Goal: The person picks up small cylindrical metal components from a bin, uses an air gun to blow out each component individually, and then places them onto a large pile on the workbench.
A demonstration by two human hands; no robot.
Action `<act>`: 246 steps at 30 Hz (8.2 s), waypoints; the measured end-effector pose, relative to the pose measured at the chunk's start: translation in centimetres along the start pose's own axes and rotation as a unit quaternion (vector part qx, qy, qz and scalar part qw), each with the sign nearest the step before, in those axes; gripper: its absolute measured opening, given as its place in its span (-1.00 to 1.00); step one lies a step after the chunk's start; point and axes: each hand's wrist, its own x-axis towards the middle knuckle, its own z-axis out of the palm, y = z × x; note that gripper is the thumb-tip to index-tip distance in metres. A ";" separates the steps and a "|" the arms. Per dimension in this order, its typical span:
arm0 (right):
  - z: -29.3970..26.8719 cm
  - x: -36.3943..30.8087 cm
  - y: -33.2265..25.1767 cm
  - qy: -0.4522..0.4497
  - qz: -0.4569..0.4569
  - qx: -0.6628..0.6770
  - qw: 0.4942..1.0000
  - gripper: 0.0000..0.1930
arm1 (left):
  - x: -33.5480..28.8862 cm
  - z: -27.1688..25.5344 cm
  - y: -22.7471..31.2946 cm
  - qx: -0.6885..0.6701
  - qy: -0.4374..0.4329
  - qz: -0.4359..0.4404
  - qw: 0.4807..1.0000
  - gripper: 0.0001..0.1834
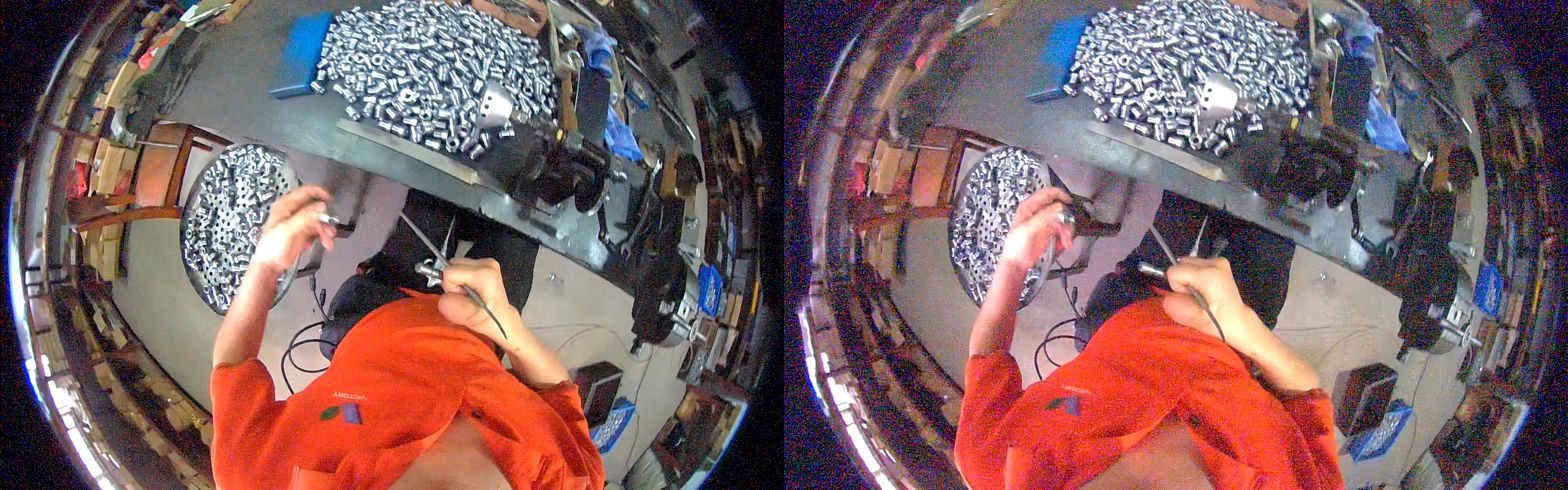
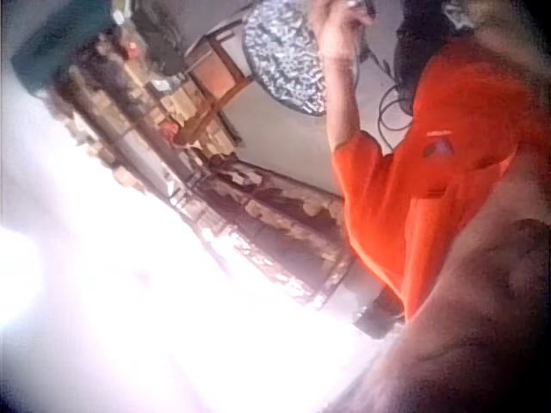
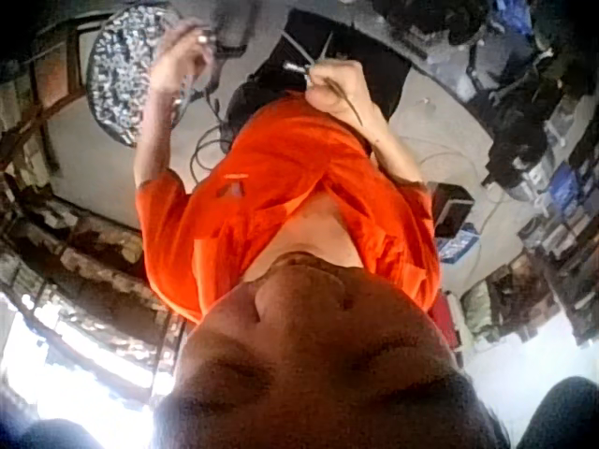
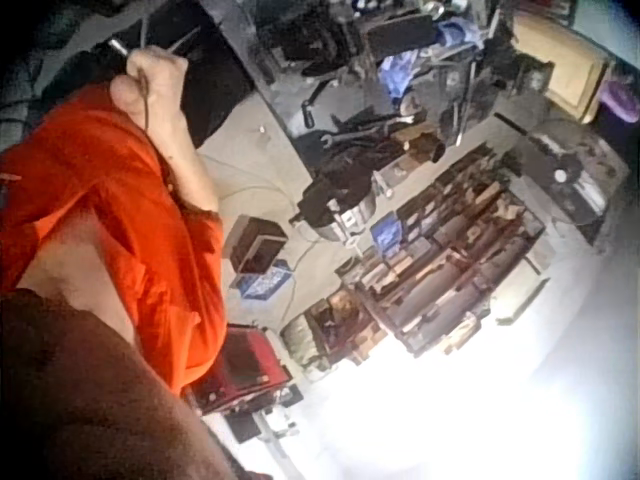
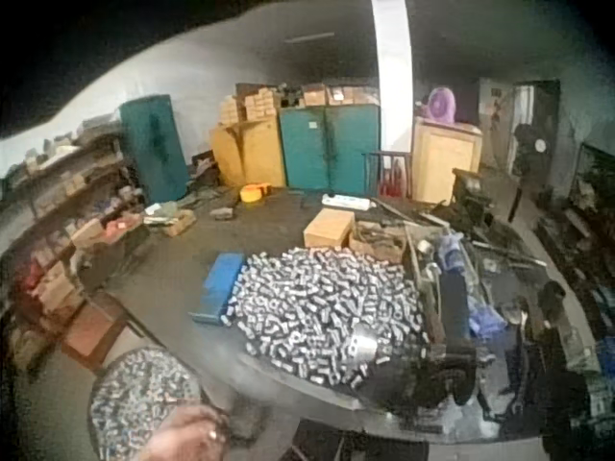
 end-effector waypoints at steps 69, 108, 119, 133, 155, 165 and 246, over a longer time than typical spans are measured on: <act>-1.2 -2.1 -0.3 0.084 -0.024 -0.010 0.996 -0.73 | 15.7 10.6 3.8 0.495 0.019 0.308 0.812 -0.60; 0.8 1.9 1.1 0.006 -0.024 -0.006 1.000 -0.73 | -0.5 4.6 0.7 0.279 -0.136 0.038 0.950 -0.69; 1.7 1.4 1.5 0.014 0.013 -0.085 0.996 -0.81 | 0.8 7.4 1.8 0.395 -0.254 0.149 0.870 -0.74; 0.4 0.2 1.6 0.047 0.031 -0.012 0.998 -0.75 | 1.4 6.8 0.5 0.459 -0.081 0.170 0.868 -0.80; 0.1 0.3 1.2 0.049 -0.097 -0.090 0.990 -0.75 | 6.2 7.2 -1.2 0.634 -0.042 0.247 0.731 -0.73; 0.2 -1.6 1.0 0.129 -0.036 -0.079 0.988 -0.78 | 13.0 7.6 5.6 0.536 0.090 0.304 0.782 -0.58; -0.2 -0.8 -1.8 0.022 -0.086 0.060 0.994 -0.67 | 2.3 5.6 -2.7 0.534 0.036 0.275 0.799 -0.77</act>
